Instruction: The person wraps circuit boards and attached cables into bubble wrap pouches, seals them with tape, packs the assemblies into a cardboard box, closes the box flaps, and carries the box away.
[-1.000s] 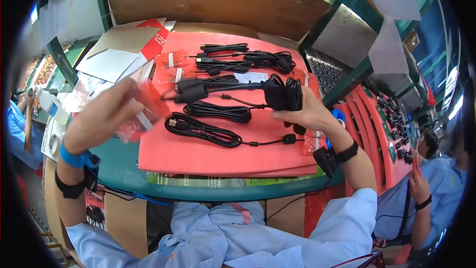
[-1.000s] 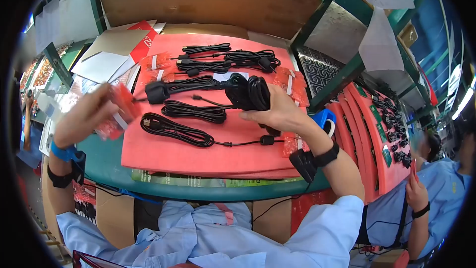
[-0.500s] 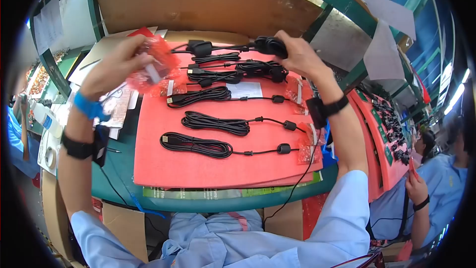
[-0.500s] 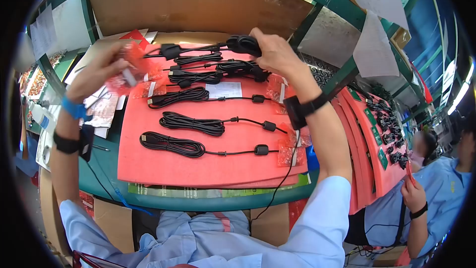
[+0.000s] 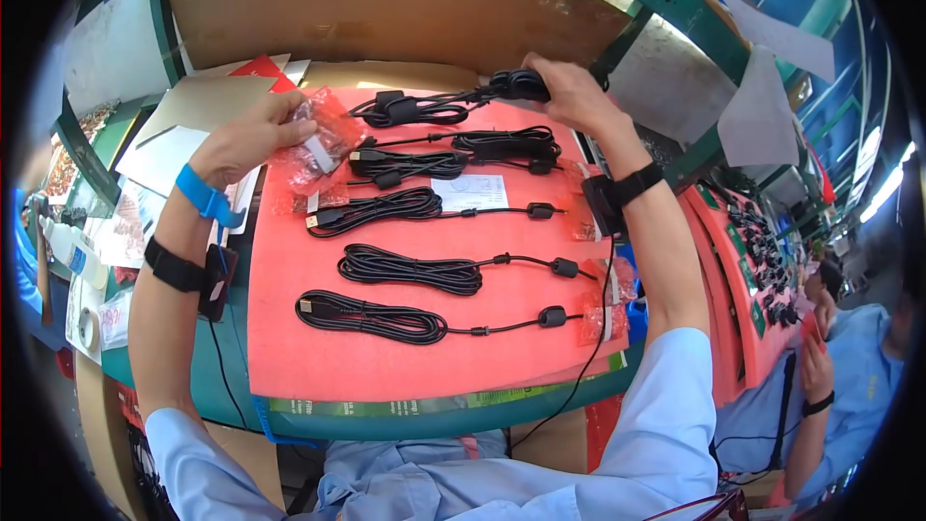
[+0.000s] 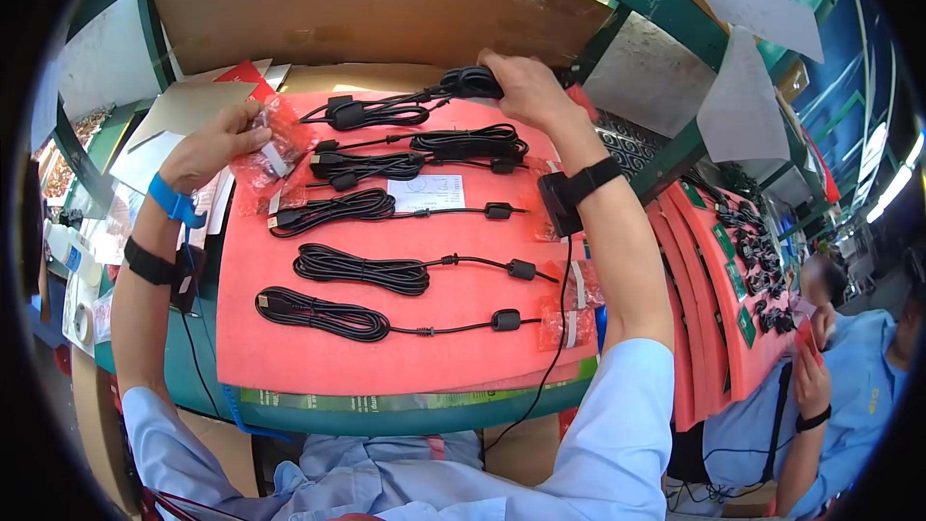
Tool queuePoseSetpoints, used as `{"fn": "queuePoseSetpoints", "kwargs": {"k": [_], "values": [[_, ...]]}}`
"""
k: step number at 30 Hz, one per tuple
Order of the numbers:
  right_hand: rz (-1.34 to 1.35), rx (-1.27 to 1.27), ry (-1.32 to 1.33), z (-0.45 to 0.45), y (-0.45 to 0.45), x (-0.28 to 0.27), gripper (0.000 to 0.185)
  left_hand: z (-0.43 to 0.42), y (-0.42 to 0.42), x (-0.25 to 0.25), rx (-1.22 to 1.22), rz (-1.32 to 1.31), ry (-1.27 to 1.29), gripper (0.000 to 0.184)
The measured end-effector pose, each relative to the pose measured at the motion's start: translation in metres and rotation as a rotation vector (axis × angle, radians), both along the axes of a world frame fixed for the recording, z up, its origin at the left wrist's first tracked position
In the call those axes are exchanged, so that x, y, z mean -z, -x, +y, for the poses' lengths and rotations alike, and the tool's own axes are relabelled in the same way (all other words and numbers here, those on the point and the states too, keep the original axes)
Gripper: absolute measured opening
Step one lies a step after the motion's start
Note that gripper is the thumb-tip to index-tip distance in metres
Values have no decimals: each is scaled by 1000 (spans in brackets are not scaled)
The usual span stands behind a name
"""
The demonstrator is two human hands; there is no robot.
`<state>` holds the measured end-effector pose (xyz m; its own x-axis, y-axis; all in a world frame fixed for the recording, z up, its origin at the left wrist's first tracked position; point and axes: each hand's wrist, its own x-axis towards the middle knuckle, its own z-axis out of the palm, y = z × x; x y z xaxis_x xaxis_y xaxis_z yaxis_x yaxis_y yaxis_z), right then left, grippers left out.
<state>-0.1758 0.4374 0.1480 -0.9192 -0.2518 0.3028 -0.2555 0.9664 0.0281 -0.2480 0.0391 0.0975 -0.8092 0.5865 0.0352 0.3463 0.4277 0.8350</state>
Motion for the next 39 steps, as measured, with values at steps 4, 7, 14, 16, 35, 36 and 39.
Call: {"fn": "queuePoseSetpoints", "kwargs": {"k": [4,7,14,16,35,36,39], "values": [[-49,-107,32,16,17,42,43,-1,11,13,-55,47,-24,29],[-286,2,261,-4,4,19,47,-14,35,9,22,90,19,28],[-532,-56,226,-18,6,23,51,-11,55,28,91,143,279,37],[-533,-33,195,-13,6,25,52,-11,61,34,128,117,302,39],[-553,11,267,4,-12,8,47,-20,3,-14,157,28,154,57],[-553,2,267,11,-10,17,47,-14,4,7,166,-55,164,61],[-706,-46,395,16,-1,37,48,-17,3,18,204,-169,206,69]]}}
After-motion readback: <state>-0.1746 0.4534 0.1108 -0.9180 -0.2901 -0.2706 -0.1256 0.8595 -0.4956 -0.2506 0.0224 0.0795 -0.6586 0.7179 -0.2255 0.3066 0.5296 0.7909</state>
